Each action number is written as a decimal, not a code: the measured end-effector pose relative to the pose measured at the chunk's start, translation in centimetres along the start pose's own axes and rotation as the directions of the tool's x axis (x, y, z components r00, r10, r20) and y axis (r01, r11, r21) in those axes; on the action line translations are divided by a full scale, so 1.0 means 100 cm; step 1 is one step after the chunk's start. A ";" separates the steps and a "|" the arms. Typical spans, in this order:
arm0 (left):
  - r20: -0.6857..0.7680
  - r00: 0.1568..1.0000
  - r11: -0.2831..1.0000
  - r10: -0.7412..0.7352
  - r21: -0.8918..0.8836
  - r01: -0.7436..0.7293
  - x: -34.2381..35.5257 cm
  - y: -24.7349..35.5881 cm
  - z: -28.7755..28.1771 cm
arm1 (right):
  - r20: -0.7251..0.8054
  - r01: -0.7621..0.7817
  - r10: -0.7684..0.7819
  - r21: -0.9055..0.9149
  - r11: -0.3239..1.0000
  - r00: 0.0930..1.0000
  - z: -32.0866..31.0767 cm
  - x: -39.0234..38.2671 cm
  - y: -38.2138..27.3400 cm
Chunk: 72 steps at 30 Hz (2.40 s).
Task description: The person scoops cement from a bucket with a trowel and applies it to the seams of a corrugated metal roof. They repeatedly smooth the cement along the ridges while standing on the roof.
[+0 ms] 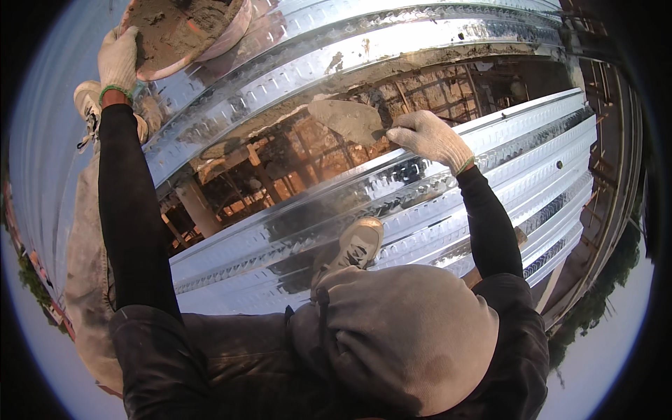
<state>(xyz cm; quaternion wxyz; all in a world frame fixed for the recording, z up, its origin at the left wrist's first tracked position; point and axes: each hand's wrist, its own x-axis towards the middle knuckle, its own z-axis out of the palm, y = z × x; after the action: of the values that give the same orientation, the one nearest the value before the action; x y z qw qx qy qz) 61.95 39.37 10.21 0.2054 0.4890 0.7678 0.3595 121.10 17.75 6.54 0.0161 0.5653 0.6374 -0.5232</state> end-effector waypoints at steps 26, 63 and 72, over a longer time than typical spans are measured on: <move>0.014 1.000 1.000 -0.008 0.012 0.008 -0.003 -0.003 0.002 | 0.077 -0.098 0.114 -0.183 0.978 0.990 -0.073 0.011 0.004; 0.032 0.998 0.994 0.061 0.092 -0.063 0.017 -0.035 -0.008 | -0.137 0.166 -0.358 -0.698 0.697 0.924 -0.015 0.027 -0.014; 0.031 0.999 0.987 0.041 0.156 -0.045 0.021 -0.021 -0.006 | -0.306 -0.002 -0.196 -0.544 0.839 0.932 0.018 0.009 -0.018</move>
<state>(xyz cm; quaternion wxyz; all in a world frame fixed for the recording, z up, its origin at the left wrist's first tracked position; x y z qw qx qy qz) 59.41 40.52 9.10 0.1693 0.5251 0.7799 0.2956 118.44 17.47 6.38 0.0326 0.5883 0.7786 -0.2159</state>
